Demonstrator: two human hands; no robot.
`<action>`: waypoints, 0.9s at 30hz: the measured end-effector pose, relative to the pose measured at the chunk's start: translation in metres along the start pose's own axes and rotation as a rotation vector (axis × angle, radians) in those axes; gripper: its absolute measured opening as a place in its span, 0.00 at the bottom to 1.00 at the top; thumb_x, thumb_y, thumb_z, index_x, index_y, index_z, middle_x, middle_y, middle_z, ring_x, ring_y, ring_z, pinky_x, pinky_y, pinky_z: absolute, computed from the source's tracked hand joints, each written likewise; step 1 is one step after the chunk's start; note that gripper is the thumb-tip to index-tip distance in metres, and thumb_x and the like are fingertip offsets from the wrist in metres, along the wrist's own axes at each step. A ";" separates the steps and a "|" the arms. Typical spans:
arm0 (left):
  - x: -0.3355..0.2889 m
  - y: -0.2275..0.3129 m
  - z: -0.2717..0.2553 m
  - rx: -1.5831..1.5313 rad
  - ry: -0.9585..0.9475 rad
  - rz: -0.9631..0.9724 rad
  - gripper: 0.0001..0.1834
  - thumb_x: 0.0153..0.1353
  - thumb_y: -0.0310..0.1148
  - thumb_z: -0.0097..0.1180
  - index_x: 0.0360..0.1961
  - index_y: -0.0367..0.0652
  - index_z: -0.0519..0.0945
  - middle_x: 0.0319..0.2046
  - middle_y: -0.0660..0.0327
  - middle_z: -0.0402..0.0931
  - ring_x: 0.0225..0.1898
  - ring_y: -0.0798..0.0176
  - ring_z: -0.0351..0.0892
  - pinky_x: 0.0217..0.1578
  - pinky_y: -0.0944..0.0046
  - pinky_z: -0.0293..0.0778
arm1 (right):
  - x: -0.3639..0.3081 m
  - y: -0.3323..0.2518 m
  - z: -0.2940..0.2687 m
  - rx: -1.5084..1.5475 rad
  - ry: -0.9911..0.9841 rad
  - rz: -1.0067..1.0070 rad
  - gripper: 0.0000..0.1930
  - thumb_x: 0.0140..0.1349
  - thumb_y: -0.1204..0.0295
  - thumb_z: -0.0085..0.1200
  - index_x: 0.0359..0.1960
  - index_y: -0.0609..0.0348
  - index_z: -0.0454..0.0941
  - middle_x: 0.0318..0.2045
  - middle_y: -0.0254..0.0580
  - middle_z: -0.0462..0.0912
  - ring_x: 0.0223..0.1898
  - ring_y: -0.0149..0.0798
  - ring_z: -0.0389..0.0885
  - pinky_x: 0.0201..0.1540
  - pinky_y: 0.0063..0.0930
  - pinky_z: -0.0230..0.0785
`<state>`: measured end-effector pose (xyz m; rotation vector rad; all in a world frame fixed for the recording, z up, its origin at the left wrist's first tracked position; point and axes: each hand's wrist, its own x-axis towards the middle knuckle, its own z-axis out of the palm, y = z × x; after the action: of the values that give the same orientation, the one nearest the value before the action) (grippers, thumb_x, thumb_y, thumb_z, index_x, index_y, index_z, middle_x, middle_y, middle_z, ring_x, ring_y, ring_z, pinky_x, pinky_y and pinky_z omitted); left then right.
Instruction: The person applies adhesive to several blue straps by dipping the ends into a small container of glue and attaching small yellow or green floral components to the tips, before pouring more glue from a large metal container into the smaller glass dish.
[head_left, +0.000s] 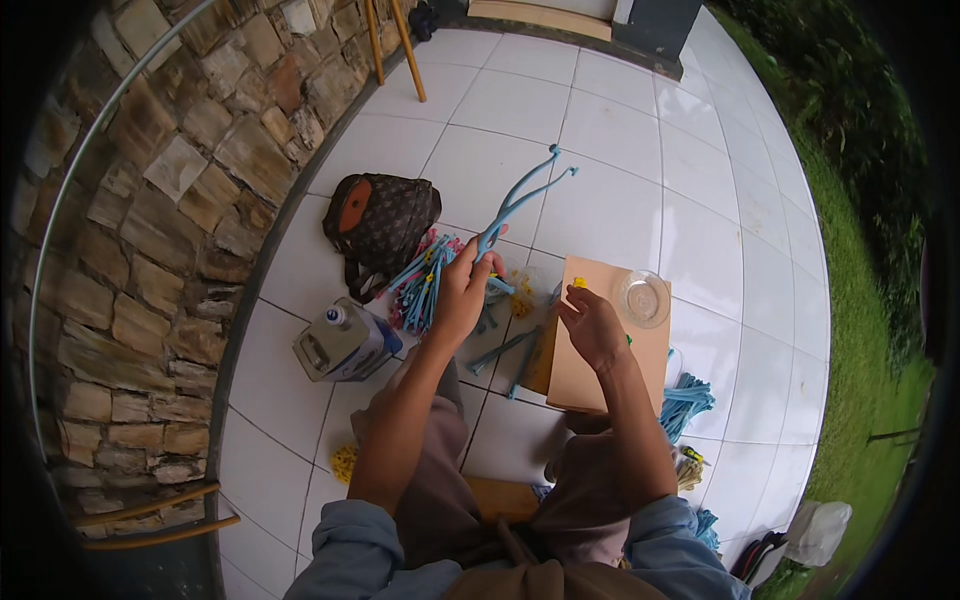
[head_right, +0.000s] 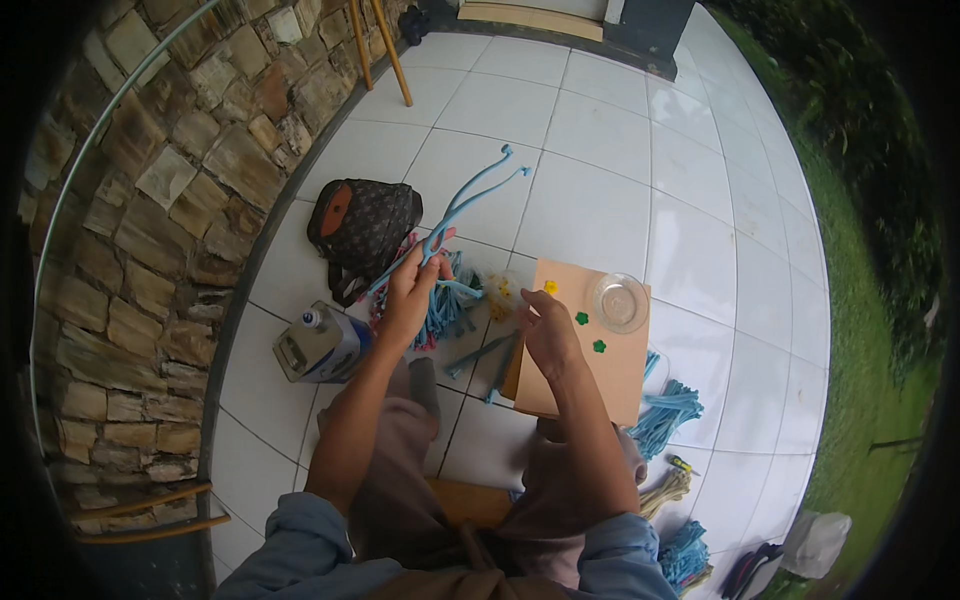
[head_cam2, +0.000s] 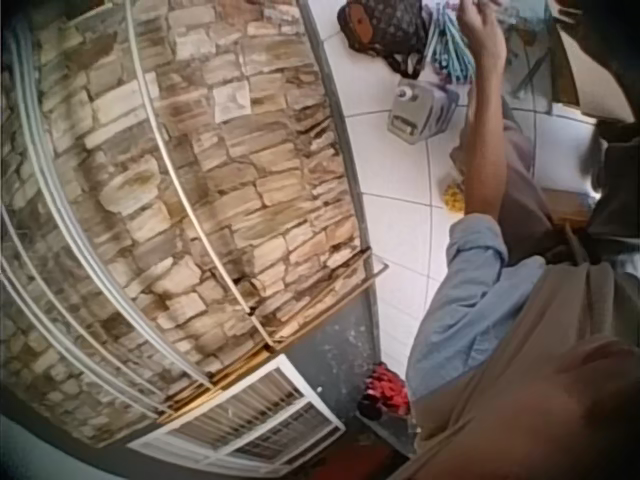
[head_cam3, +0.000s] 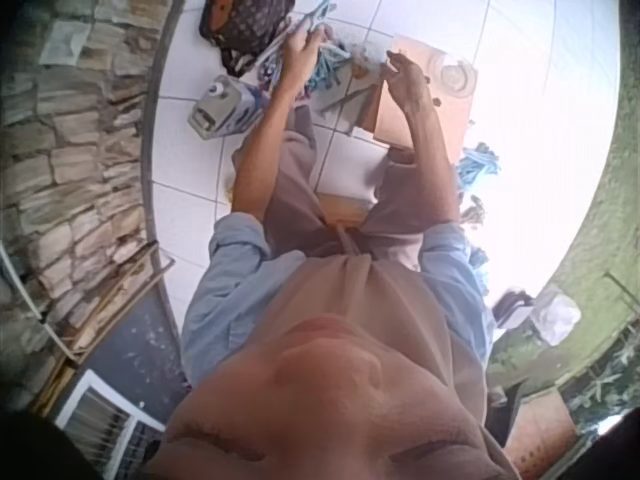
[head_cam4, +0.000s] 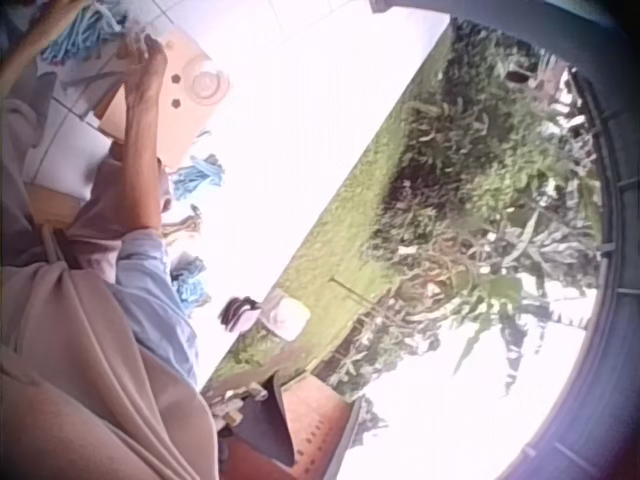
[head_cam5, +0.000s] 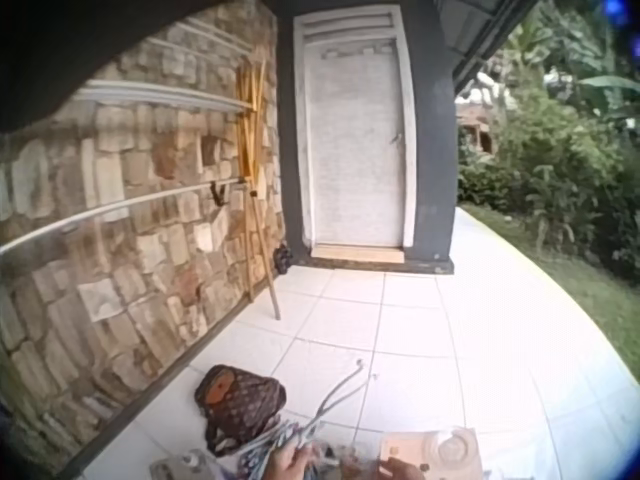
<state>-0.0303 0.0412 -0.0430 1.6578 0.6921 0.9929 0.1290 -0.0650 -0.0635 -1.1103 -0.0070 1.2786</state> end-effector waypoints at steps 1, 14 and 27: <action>-0.002 0.008 0.000 0.106 0.000 -0.036 0.13 0.63 0.31 0.42 0.47 0.42 0.73 0.21 0.64 0.68 0.22 0.70 0.66 0.30 0.68 0.63 | -0.001 -0.002 -0.002 -0.125 -0.097 -0.102 0.25 0.60 0.68 0.47 0.56 0.67 0.57 0.52 0.50 0.62 0.52 0.43 0.65 0.54 0.32 0.59; -0.007 0.002 0.011 0.481 -0.353 0.059 0.11 0.52 0.27 0.57 0.35 0.37 0.71 0.29 0.57 0.70 0.28 0.63 0.74 0.28 0.64 0.71 | -0.009 -0.038 -0.001 -0.274 -0.122 -0.556 0.13 0.59 0.70 0.51 0.45 0.61 0.70 0.43 0.40 0.75 0.46 0.33 0.72 0.44 0.23 0.62; -0.011 0.009 0.012 0.294 -0.328 -0.002 0.10 0.59 0.32 0.50 0.28 0.40 0.63 0.15 0.64 0.60 0.17 0.73 0.59 0.18 0.70 0.56 | -0.025 -0.046 0.009 -0.123 -0.437 -0.466 0.12 0.61 0.76 0.43 0.46 0.60 0.71 0.55 0.39 0.67 0.51 0.33 0.67 0.60 0.33 0.52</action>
<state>-0.0254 0.0239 -0.0386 2.0176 0.6377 0.6147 0.1493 -0.0727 -0.0153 -0.8449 -0.6429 1.0791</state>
